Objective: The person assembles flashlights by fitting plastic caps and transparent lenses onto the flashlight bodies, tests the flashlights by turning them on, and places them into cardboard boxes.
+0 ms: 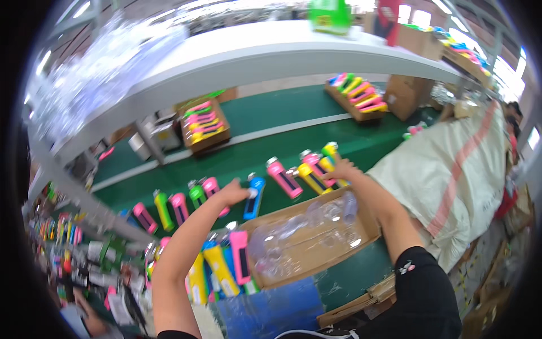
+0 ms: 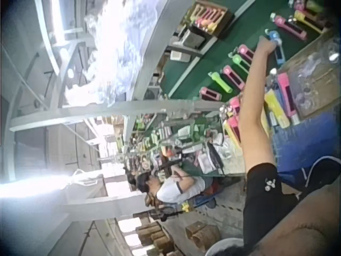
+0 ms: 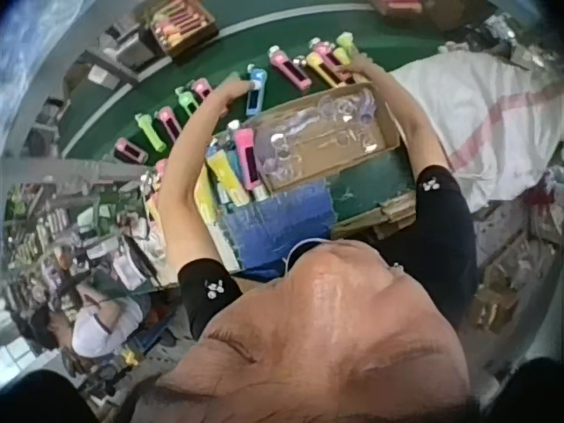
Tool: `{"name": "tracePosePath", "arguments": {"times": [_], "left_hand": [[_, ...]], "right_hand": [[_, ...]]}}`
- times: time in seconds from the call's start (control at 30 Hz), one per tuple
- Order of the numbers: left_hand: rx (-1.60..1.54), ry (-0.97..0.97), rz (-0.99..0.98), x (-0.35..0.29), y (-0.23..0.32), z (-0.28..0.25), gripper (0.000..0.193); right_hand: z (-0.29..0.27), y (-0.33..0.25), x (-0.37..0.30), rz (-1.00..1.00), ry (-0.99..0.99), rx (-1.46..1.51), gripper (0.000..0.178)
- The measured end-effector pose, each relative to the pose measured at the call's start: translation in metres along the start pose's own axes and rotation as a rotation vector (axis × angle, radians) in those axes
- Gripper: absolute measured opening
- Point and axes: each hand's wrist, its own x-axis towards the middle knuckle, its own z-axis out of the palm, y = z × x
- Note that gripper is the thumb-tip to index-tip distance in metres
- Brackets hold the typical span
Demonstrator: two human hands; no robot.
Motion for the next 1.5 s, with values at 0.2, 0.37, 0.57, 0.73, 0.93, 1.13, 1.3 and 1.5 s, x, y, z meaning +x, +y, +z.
{"name": "tracePosePath", "arguments": {"times": [0.2,0.37,0.57,0.73,0.93,1.13,1.3,1.5], "left_hand": [[0.314,0.079,-0.154,0.069,0.010,0.074,0.098],[-0.570,0.254,-0.220,0.118,0.018,0.093,0.067],[-1.023,-0.029,-0.185,0.113,0.024,0.077,0.052],[-1.110,-0.210,0.057,0.101,0.014,0.070,0.053],[-1.120,-0.004,0.226,0.024,0.075,0.027,0.048],[-1.022,0.253,0.267,-0.127,0.119,-0.022,0.043],[-1.049,0.414,0.345,-0.304,0.074,-0.020,0.043],[-1.169,0.813,0.106,-0.538,-0.006,0.093,0.058]], "right_hand": [[0.027,0.016,0.040,-0.032,0.015,0.195,0.146],[0.020,-0.013,0.043,-0.129,-0.271,0.776,0.104],[0.028,-0.097,0.009,-0.167,-0.912,1.427,0.061],[0.039,-0.119,0.010,-0.354,-0.926,1.751,0.050],[-0.019,-0.141,-0.051,-0.377,-0.852,1.878,0.045],[-0.070,-0.169,-0.180,-0.428,-0.800,1.841,0.049],[-0.048,-0.209,-0.332,-0.615,-1.085,1.775,0.051],[0.084,-0.227,-0.516,-0.519,-1.393,1.514,0.050]]}}
